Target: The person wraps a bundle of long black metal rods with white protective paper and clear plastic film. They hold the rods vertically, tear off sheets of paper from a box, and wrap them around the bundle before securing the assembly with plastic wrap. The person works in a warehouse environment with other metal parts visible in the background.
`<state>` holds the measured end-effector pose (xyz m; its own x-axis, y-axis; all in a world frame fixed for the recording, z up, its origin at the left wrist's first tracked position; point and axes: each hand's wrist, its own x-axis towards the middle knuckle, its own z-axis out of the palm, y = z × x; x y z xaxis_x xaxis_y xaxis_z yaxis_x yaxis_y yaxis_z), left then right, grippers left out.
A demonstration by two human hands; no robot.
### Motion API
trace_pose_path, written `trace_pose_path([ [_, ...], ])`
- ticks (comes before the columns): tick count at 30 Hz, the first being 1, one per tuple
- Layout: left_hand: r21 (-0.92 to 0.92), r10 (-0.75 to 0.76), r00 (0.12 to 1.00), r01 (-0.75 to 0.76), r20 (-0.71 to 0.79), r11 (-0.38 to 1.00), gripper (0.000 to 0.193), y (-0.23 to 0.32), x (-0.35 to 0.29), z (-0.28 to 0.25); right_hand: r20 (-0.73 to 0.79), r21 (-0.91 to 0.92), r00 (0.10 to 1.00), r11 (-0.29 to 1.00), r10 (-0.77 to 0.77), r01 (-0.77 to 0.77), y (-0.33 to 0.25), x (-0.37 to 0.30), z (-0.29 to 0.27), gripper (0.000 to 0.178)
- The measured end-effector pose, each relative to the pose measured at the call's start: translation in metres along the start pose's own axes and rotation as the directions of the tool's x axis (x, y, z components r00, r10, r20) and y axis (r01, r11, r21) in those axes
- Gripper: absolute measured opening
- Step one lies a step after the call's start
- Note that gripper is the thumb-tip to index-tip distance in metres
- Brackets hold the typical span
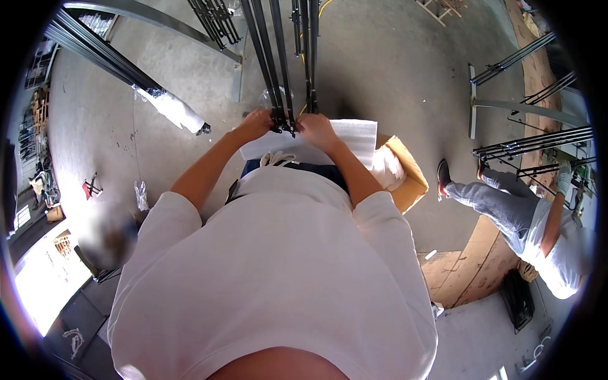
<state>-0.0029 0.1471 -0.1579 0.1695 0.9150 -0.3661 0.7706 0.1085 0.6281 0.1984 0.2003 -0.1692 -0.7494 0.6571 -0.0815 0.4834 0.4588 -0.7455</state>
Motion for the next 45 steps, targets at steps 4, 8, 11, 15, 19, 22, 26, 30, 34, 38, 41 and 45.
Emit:
trace_pose_path([
  [4, -0.115, 0.078, 0.992, -0.089, -0.096, 0.989, 0.018, -0.015, 0.004, 0.016, -0.027, -0.047, 0.997, 0.996, -0.071, 0.070, 0.004, 0.000, 0.004, 0.005],
  [8, -0.129, 0.165, 0.981, -0.178, -0.105, 0.975, 0.016, -0.009, 0.003, 0.006, -0.001, -0.079, 0.990, 0.987, -0.139, 0.139, 0.007, 0.003, 0.003, 0.005],
  [11, -0.062, 0.220, 0.969, -0.228, -0.114, 0.972, 0.015, -0.006, 0.000, 0.000, 0.032, -0.062, 0.981, 0.979, -0.191, 0.193, 0.004, 0.005, -0.001, 0.007],
  [15, 0.008, 0.258, 0.965, -0.258, -0.041, 0.966, 0.014, -0.021, 0.002, 0.002, 0.094, -0.055, 0.980, 0.982, -0.174, 0.179, 0.001, 0.009, -0.002, 0.007],
  [19, 0.057, 0.268, 0.962, -0.271, 0.046, 0.961, 0.016, -0.025, 0.002, -0.001, 0.161, -0.070, 0.967, 0.975, -0.197, 0.210, -0.003, 0.013, -0.005, 0.010],
  [22, 0.037, 0.221, 0.975, -0.222, 0.027, 0.974, 0.017, -0.006, -0.006, -0.012, 0.122, 0.053, 0.991, 0.997, -0.055, 0.049, -0.009, 0.009, -0.005, 0.011],
  [26, -0.207, 0.102, 0.994, -0.105, -0.026, 0.973, 0.021, -0.007, -0.006, -0.001, 0.170, 0.069, 0.985, 0.996, 0.039, -0.051, -0.018, 0.009, 0.000, 0.016],
  [30, -0.258, 0.043, 0.991, -0.075, -0.128, 0.963, 0.029, 0.000, -0.012, 0.007, 0.118, 0.097, 0.993, 0.995, 0.001, -0.013, -0.017, 0.006, 0.001, 0.016],
  [34, -0.260, -0.042, 0.983, -0.006, -0.180, 0.966, 0.028, 0.009, -0.017, 0.012, 0.120, 0.098, 0.992, 0.994, 0.037, -0.049, -0.013, 0.004, 0.004, 0.013],
  [38, -0.266, -0.050, 0.978, -0.006, -0.204, 0.964, 0.028, 0.000, -0.016, 0.025, 0.137, -0.029, 0.991, 1.000, -0.002, 0.006, -0.011, 0.004, -0.001, 0.011],
  [41, -0.334, 0.014, 0.991, -0.058, -0.132, 0.941, 0.026, -0.003, -0.016, 0.022, 0.137, -0.036, 0.991, 0.999, 0.003, 0.002, -0.013, 0.003, -0.004, 0.012],
  [45, -0.334, 0.099, 0.995, -0.089, 0.013, 0.938, 0.020, 0.014, -0.018, -0.010, 0.090, -0.011, 0.996, 1.000, -0.022, 0.023, -0.010, 0.001, -0.003, 0.013],
])
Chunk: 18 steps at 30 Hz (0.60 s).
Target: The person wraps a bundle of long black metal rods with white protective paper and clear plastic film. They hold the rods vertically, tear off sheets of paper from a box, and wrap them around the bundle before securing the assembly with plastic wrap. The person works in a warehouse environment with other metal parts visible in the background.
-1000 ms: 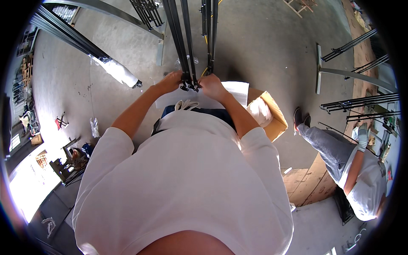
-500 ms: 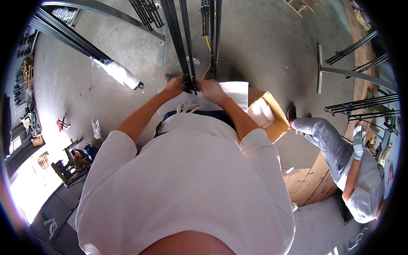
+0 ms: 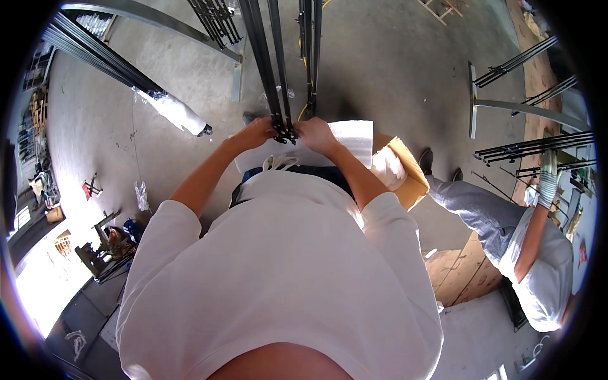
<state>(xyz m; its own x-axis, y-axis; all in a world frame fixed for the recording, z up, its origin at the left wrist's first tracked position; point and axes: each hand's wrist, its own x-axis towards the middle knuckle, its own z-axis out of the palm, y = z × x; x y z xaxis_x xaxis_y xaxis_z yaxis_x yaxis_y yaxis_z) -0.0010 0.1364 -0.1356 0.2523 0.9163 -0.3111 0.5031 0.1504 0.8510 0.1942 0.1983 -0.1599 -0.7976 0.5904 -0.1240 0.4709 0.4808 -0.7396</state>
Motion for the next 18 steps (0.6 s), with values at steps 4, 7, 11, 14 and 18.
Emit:
trace_pose_path([
  [4, 0.218, 0.039, 0.999, -0.041, 0.012, 0.975, 0.015, -0.005, 0.001, -0.007, -0.070, 0.091, 0.997, 0.995, -0.039, 0.045, -0.005, 0.002, -0.004, 0.009],
  [7, 0.361, 0.012, 1.000, -0.003, -0.022, 0.932, 0.012, 0.004, 0.000, -0.012, -0.115, -0.002, 0.992, 0.999, -0.048, 0.048, -0.007, 0.003, -0.007, 0.006],
  [11, 0.393, 0.062, 0.992, -0.013, -0.112, 0.919, 0.011, 0.009, -0.004, -0.017, -0.071, -0.086, 0.993, 0.992, -0.098, 0.092, -0.011, 0.009, -0.016, 0.005],
  [14, 0.410, 0.117, 0.979, -0.040, -0.165, 0.911, 0.013, 0.012, -0.006, -0.020, -0.058, -0.110, 0.992, 0.989, -0.109, 0.102, -0.014, 0.013, -0.023, 0.005],
  [18, 0.448, 0.238, 0.938, -0.105, -0.250, 0.888, 0.014, 0.012, -0.007, -0.021, -0.125, -0.162, 0.985, 0.982, -0.117, 0.096, -0.025, 0.015, -0.033, 0.009],
])
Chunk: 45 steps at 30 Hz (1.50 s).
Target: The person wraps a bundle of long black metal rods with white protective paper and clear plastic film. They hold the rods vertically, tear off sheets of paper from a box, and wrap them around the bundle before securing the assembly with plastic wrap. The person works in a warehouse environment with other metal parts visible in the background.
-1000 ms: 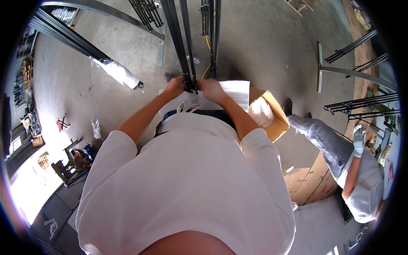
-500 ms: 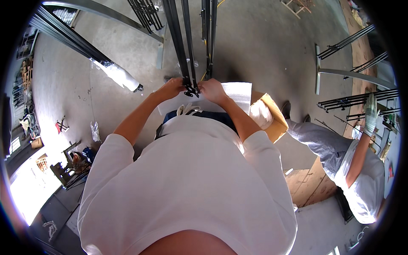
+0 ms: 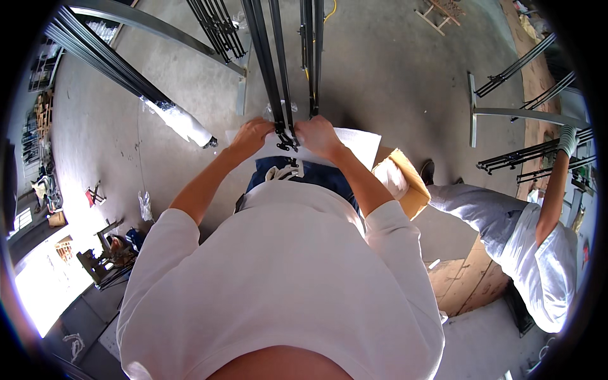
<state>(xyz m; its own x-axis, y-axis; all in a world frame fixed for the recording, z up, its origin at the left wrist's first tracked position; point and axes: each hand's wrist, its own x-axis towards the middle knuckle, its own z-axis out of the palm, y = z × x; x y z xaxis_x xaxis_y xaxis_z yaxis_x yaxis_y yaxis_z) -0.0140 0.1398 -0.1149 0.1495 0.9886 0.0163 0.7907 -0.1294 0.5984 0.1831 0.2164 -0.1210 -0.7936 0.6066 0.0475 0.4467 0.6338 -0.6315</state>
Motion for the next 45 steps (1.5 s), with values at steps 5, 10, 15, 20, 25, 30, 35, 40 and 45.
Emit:
trace_pose_path([
  [5, 0.051, 0.058, 0.997, -0.056, -0.042, 0.997, 0.012, -0.002, 0.003, -0.002, -0.057, 0.006, 0.998, 0.999, -0.037, 0.037, -0.002, 0.005, -0.003, 0.009],
  [10, 0.067, 0.113, 0.989, -0.107, -0.092, 0.992, 0.010, -0.001, 0.007, -0.007, -0.095, -0.037, 0.995, 0.999, -0.035, 0.031, -0.011, 0.006, -0.005, 0.008],
  [15, 0.036, 0.044, 0.973, -0.037, -0.225, 0.999, 0.015, 0.001, 0.001, 0.001, -0.129, 0.010, 0.990, 0.998, -0.057, 0.059, -0.008, 0.006, -0.001, 0.010],
  [20, -0.151, -0.069, 0.984, 0.044, -0.164, 0.988, 0.029, -0.008, 0.002, 0.008, -0.191, 0.024, 0.981, 0.999, -0.034, 0.039, -0.005, 0.004, 0.003, 0.010],
  [25, -0.804, -0.031, 0.985, 0.158, 0.172, 0.574, 0.058, 0.000, 0.045, -0.012, -0.224, 0.045, 0.975, 0.999, 0.016, -0.006, -0.006, 0.004, -0.002, 0.009],
  [30, -0.759, -0.132, 0.882, 0.458, 0.452, 0.463, 0.054, 0.010, 0.075, -0.015, -0.604, 0.197, 0.743, 0.957, 0.289, -0.212, -0.002, 0.008, -0.012, 0.013],
  [35, -0.839, -0.152, 0.956, 0.294, 0.252, 0.458, 0.046, 0.017, 0.087, 0.007, -0.411, 0.295, 0.833, 0.918, 0.371, -0.263, 0.021, 0.017, -0.017, 0.032],
  [40, -0.842, -0.167, 0.950, 0.311, 0.263, 0.441, 0.041, 0.008, 0.092, 0.023, -0.240, 0.345, 0.833, 0.846, 0.499, -0.407, 0.022, 0.018, -0.015, 0.021],
  [45, -0.764, -0.212, 0.948, 0.318, 0.239, 0.561, 0.029, 0.012, 0.093, 0.022, -0.307, 0.359, 0.830, 0.864, 0.466, -0.352, 0.021, 0.012, -0.016, 0.012],
])
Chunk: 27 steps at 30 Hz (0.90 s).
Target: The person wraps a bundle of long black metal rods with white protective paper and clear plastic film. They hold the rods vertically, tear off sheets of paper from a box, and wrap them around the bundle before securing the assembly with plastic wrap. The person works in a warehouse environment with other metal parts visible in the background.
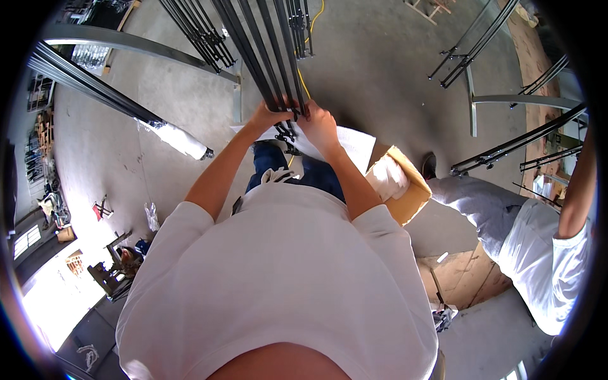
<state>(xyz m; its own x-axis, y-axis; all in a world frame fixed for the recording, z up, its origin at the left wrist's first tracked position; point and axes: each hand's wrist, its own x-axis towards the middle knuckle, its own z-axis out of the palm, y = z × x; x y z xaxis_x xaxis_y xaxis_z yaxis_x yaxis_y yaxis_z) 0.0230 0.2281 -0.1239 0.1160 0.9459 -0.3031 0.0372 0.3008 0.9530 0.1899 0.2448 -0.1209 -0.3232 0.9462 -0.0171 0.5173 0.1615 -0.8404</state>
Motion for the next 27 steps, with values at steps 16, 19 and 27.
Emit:
trace_pose_path([
  [16, -0.155, -0.085, 0.992, 0.098, 0.088, 0.983, 0.019, 0.025, -0.010, 0.001, 0.049, -0.141, 0.998, 0.988, -0.051, 0.058, 0.019, 0.009, -0.020, 0.013],
  [19, -0.153, -0.065, 0.990, 0.084, 0.122, 0.985, 0.035, -0.020, -0.004, -0.001, 0.040, -0.230, 0.987, 0.960, -0.153, 0.158, 0.040, 0.009, -0.005, 0.015],
  [27, -0.159, -0.028, 0.988, 0.053, 0.155, 0.986, 0.030, 0.002, -0.014, 0.008, 0.142, 0.334, 0.989, 0.942, -0.034, -0.015, 0.024, -0.009, -0.016, 0.023],
])
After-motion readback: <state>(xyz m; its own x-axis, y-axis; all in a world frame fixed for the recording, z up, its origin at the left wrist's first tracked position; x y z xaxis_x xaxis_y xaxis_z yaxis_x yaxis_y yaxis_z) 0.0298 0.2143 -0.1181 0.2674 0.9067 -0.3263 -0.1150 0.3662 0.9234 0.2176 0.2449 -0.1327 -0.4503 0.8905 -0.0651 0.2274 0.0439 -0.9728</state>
